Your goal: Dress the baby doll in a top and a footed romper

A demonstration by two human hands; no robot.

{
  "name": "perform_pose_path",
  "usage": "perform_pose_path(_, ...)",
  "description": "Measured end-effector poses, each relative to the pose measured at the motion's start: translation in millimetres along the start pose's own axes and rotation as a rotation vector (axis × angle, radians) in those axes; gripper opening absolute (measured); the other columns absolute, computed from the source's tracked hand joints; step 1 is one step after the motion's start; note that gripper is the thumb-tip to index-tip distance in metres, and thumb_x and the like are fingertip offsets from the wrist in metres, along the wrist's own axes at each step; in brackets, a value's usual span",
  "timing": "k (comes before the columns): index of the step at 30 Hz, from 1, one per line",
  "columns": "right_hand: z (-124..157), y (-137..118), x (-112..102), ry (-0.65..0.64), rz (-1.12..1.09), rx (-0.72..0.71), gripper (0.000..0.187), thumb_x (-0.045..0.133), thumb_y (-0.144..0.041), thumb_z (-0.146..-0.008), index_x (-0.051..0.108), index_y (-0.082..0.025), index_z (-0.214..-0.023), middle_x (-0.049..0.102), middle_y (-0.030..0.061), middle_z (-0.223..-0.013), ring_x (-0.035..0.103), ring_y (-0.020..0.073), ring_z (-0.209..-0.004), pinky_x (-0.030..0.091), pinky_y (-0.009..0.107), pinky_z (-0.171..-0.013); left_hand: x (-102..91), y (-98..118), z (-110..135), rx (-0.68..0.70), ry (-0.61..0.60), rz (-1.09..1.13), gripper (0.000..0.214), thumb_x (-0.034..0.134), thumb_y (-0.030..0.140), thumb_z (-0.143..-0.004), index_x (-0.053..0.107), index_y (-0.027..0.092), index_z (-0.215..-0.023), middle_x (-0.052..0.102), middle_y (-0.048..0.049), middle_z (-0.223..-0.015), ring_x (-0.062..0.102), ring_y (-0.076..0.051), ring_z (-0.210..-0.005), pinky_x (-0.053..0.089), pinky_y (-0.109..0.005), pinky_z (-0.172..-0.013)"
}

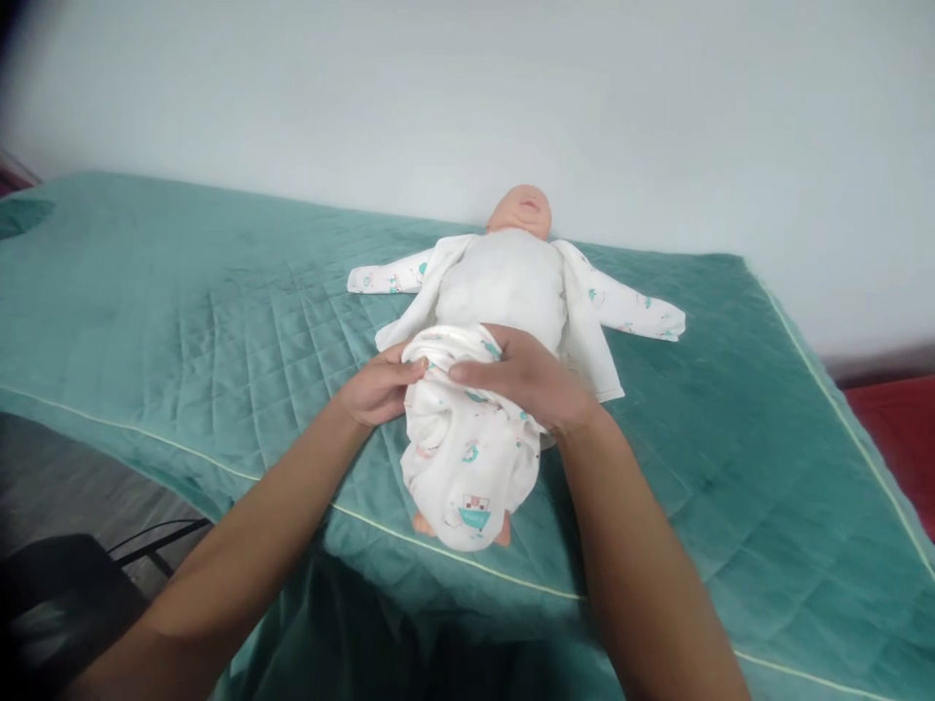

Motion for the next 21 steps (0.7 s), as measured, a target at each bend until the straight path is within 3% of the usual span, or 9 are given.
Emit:
perform_pose_path(5,3,3,15,-0.202,0.332,0.076,0.034,0.09,-0.034,-0.063,0.076,-0.021,-0.092,0.076,0.0001,-0.087,0.068,0.0196,-0.078,0.052,0.027,-0.065,-6.4,-3,-2,0.014,0.085,0.004,0.048,0.089,0.049,-0.065,0.075,0.013,-0.095,0.07,-0.0045,-0.072,0.066,-0.017,-0.064,0.053,-0.028,-0.063)
perform_pose_path(9,3,4,6,-0.084,0.257,0.079,0.033,0.085,-0.038,-0.072,0.076,-0.02,-0.098,0.077,0.0027,-0.09,0.069,0.02,-0.08,0.053,0.029,-0.067,-9.5,-5,0,0.005,0.077,-0.083,0.055,0.085,0.054,-0.069,0.075,0.013,-0.104,0.075,-0.0083,-0.083,0.07,-0.02,-0.074,0.054,-0.028,-0.068)
perform_pose_path(15,-3,6,-8,0.09,-0.049,-0.013,0.031,0.084,-0.032,-0.072,0.07,-0.018,-0.095,0.072,0.0014,-0.085,0.065,0.0166,-0.074,0.052,0.028,-0.065,11.0,1,4,-0.046,-0.188,-0.287,0.072,0.096,0.035,-0.055,0.072,0.014,-0.119,0.077,-0.0127,-0.105,0.071,-0.029,-0.1,0.056,-0.037,-0.088)
perform_pose_path(18,-4,4,-8,0.091,-0.07,-0.044,0.031,0.085,-0.033,-0.071,0.067,-0.019,-0.091,0.069,-0.0006,-0.081,0.062,0.0145,-0.071,0.05,0.026,-0.063,5.8,-5,6,-0.136,-0.147,-0.323,0.065,0.095,0.03,-0.054,0.074,0.012,-0.113,0.078,-0.0121,-0.098,0.072,-0.027,-0.09,0.058,-0.036,-0.08)
perform_pose_path(21,-3,1,-6,0.077,-0.014,-0.062,0.032,0.086,-0.036,-0.071,0.066,-0.019,-0.089,0.068,-0.0008,-0.082,0.061,0.0142,-0.071,0.049,0.025,-0.061,-2.2,-8,6,-0.125,-0.067,-0.244,0.062,0.095,0.037,-0.053,0.075,0.011,-0.106,0.078,-0.0118,-0.088,0.072,-0.025,-0.076,0.057,-0.033,-0.068)
Point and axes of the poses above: each hand's wrist, its own z-axis away from the middle knuckle, its own x-axis out of the palm, y = z × x, the point moved 9 cm from there along -z, towards the middle knuckle
